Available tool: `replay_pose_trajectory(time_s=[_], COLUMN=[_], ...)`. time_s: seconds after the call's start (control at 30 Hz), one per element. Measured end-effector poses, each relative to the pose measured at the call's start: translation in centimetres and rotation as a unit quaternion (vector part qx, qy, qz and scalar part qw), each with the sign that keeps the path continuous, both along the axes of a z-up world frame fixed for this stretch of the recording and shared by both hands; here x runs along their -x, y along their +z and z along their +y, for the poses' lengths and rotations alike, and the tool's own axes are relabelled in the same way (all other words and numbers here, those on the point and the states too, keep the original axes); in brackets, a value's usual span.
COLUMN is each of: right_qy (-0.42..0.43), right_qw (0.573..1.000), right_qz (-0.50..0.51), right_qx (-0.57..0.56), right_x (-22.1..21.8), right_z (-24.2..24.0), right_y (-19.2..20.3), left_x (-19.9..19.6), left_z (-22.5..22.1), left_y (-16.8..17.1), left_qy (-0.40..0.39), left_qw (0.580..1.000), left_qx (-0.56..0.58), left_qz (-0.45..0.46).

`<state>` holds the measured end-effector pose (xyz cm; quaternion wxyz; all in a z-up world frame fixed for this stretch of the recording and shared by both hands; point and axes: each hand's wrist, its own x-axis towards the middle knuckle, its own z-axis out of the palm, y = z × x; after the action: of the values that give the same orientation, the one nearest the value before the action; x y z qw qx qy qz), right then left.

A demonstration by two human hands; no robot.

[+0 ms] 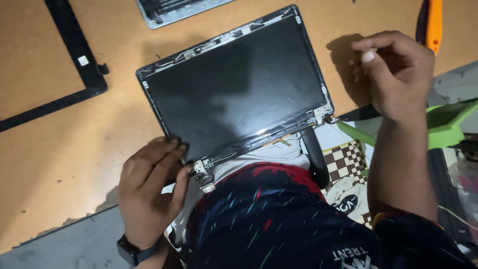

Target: Connecting a display cable to a laptop screen and snapping the plastic bezel back into place.

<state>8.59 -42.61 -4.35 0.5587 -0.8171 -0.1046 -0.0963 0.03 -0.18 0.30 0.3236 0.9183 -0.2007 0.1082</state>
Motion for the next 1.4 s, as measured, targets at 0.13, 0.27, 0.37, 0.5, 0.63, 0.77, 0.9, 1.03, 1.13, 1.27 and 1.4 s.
replay_pose_trajectory(time_s=[0.13,0.27,0.37,0.5,0.63,0.77,0.9,1.03,1.13,1.27,1.4], right_qy=[0.002,-0.028,-0.061,-0.107,-0.094,-0.074,-0.003,-0.095,0.023,-0.018,0.062], right_qw=[1.0,1.0,0.997,0.991,0.986,0.989,0.994,0.982,0.984,0.936,0.981], right_qz=[-0.001,0.001,0.031,0.085,0.129,0.126,0.077,0.162,0.152,0.294,0.176], right_qx=[0.002,0.001,-0.021,-0.002,-0.043,0.003,0.081,-0.025,0.092,-0.195,0.047], right_x=[0.1,0.7,1.2,1.4,0.9,1.0,0.9,0.9,0.2,-1.8,-0.7], right_z=[-0.2,-0.5,-1.3,-2.5,-3.0,-4.1,-4.7,-6.8,-4.1,-3.2,-2.9], right_y=[-0.2,-0.6,-2.1,-3.2,-3.7,-4.4,-3.6,-6.9,-4.1,-5.3,-3.6], left_x=[0.0,-0.3,-0.4,-0.7,-1.1,-1.2,-1.7,-1.7,-1.6,-1.1,-0.9], left_z=[0.0,0.0,0.3,0.5,0.7,0.7,0.4,0.8,1.5,2.1,2.1], left_y=[-0.1,0.0,0.2,0.3,0.6,0.4,0.1,-0.3,-0.3,0.0,0.8], left_qy=[0.016,0.007,0.004,0.0,-0.012,-0.025,-0.011,-0.021,-0.017,-0.022,-0.002], left_qw=[1.0,1.0,1.0,0.998,0.998,0.999,1.0,0.999,0.998,0.987,0.982], left_qx=[-0.018,0.01,0.029,0.054,0.057,0.014,-0.016,0.03,0.063,0.15,0.182], left_qz=[-0.002,-0.007,-0.01,-0.01,-0.037,-0.029,0.015,0.031,0.026,0.052,0.048])
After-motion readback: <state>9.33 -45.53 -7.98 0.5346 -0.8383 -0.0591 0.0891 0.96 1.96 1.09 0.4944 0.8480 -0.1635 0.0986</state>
